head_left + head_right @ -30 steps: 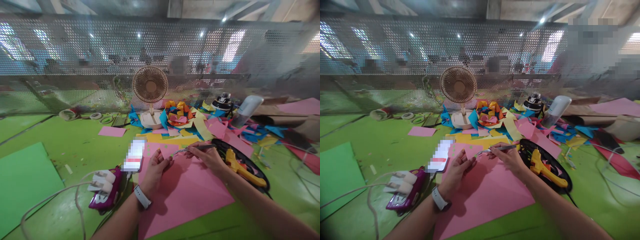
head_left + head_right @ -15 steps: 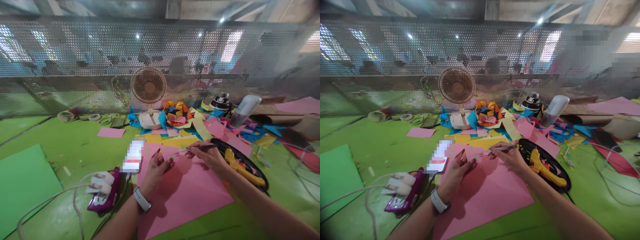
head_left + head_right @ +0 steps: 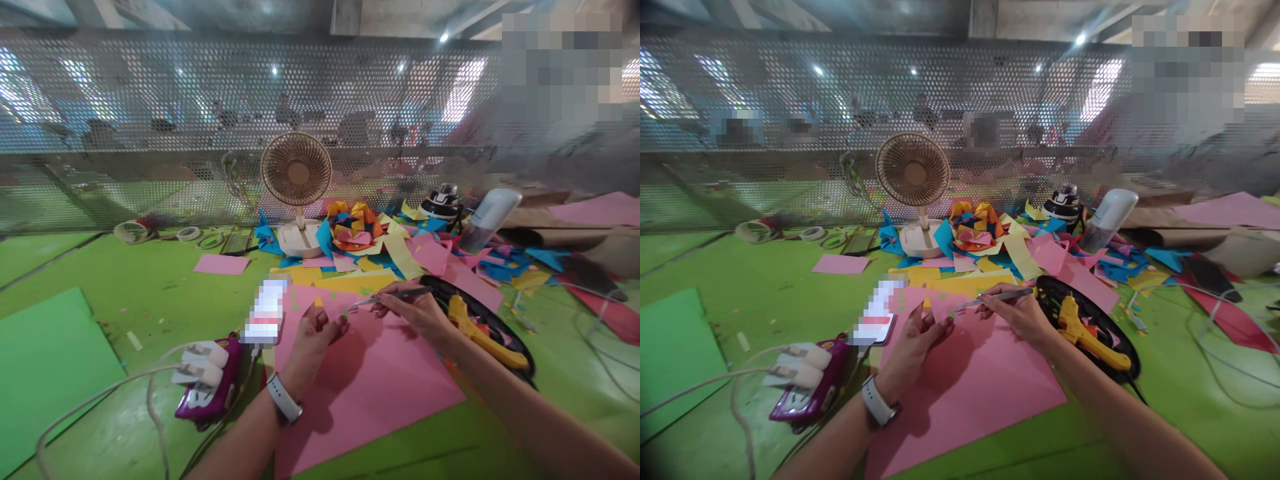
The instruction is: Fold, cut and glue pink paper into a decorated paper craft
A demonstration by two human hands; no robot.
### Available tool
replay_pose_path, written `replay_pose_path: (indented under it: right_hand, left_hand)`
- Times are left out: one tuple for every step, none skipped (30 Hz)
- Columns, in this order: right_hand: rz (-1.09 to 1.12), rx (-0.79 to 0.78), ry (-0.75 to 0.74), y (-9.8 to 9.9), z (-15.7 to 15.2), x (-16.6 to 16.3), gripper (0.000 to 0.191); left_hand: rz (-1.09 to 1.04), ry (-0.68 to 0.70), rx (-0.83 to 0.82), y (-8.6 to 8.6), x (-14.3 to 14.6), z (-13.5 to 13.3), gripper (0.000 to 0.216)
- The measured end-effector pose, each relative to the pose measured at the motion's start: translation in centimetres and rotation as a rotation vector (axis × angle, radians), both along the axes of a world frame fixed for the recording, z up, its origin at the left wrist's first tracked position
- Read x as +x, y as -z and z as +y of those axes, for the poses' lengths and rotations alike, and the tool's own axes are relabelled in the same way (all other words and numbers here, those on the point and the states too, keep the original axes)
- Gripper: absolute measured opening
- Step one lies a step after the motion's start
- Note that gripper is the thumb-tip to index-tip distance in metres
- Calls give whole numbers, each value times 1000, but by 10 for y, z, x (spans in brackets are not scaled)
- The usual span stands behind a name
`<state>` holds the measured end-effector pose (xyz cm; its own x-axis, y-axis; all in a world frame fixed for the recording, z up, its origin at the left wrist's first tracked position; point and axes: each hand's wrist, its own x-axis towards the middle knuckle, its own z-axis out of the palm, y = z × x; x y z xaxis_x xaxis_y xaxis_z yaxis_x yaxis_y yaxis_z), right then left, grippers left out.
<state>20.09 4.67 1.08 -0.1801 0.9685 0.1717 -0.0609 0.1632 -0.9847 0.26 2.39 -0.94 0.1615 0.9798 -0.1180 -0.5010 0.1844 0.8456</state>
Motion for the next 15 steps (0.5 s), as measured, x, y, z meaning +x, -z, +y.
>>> replay_pose_path:
  right_hand:
    - [-5, 2, -3, 0, 0, 0, 22]
    - [-11, 3, -7, 0, 0, 0, 22]
    - [-16, 3, -10, 0, 0, 0, 22]
    - [-18, 5, -12, 1, 1, 0, 22]
    - [-20, 7, -14, 1, 1, 0, 22]
    - [-23, 11, -15, 1, 1, 0, 22]
    - [-27, 15, -15, 1, 1, 1, 22]
    - [-32, 18, -14, 0, 1, 1, 22]
    - [-37, 20, -14, -1, 0, 1, 23]
    - [-42, 19, -13, -2, 0, 1, 23]
    - [-43, 15, -10, -2, -1, 1, 24]
    - [-41, 8, -8, -3, -1, 1, 25]
    - [-37, 0, -8, -4, -1, 1, 25]
    - [-32, -8, -10, -5, -2, 1, 26]
    - [-26, -15, -14, -5, -2, 1, 25]
  left_hand:
    - [-5, -5, 1, 0, 0, 0, 39]
    - [-9, -14, 1, 1, 0, 0, 39]
    - [-10, -22, -2, 1, 1, -1, 39]
    - [-6, -28, -6, 0, 1, -1, 39]
    - [0, -31, -10, -1, 2, -1, 39]
    - [5, -29, -11, -2, 2, -2, 39]
    - [9, -25, -8, -3, 2, -2, 39]
    - [13, -19, -3, -4, 3, -3, 39]
    - [18, -14, 2, -5, 3, -3, 39]
    - [25, -12, 7, -5, 3, -3, 39]
    - [34, -12, 11, -6, 3, -3, 39]
    - [42, -12, 12, -6, 3, -3, 40]
    - [48, -10, 11, -6, 3, -3, 40]
    - [49, -8, 11, -5, 3, -3, 41]
    - [45, -7, 11, -5, 2, -3, 42]
